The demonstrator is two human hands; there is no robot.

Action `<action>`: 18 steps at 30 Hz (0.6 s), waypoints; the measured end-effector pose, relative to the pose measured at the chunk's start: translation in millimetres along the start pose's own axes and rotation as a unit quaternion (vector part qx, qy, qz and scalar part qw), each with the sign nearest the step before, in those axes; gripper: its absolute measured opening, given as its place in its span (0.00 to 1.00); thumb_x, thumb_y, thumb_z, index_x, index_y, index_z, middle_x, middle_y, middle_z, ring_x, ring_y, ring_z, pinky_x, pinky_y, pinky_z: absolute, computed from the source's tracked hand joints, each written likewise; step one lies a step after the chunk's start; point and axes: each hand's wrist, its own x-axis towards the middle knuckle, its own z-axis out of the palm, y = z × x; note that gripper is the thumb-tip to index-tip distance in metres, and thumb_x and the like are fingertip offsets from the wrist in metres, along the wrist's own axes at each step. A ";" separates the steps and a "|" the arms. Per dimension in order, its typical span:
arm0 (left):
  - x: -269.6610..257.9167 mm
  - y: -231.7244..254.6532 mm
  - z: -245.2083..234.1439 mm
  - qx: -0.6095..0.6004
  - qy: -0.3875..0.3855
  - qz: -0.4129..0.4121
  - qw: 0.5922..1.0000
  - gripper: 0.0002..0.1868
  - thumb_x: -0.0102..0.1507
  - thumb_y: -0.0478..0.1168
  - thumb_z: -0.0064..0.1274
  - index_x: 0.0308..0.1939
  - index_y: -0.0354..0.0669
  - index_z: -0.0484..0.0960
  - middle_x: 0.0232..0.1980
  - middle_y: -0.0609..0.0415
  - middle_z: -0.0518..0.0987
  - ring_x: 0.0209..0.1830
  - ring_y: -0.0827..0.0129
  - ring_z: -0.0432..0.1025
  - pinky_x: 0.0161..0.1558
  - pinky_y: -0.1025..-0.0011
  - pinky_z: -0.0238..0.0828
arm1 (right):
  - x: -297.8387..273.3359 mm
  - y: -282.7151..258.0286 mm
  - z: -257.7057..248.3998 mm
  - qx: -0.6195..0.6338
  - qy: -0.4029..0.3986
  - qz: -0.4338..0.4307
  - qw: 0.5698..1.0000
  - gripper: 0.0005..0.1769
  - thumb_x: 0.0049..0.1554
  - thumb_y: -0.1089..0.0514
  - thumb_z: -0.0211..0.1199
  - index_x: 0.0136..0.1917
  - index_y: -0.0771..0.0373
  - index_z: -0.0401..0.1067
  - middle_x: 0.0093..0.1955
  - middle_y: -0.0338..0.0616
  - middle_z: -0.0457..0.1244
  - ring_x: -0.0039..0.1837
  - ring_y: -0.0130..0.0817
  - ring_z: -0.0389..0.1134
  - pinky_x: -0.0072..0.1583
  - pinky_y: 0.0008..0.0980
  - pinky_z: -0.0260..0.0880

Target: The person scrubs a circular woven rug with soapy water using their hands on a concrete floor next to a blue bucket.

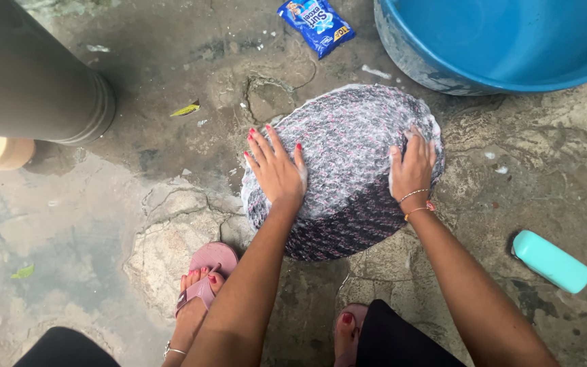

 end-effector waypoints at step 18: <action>4.7 145.0 39.8 -0.086 -0.053 0.270 0.957 0.40 0.68 0.63 0.33 0.78 0.43 0.58 0.82 0.43 0.54 0.84 0.53 0.42 0.78 0.41 0.28 | 4.0 -7.2 -0.3 -0.074 0.006 0.058 0.996 0.22 0.69 0.50 0.48 0.70 0.66 0.65 0.80 0.63 0.52 0.82 0.57 0.51 0.80 0.62 0.36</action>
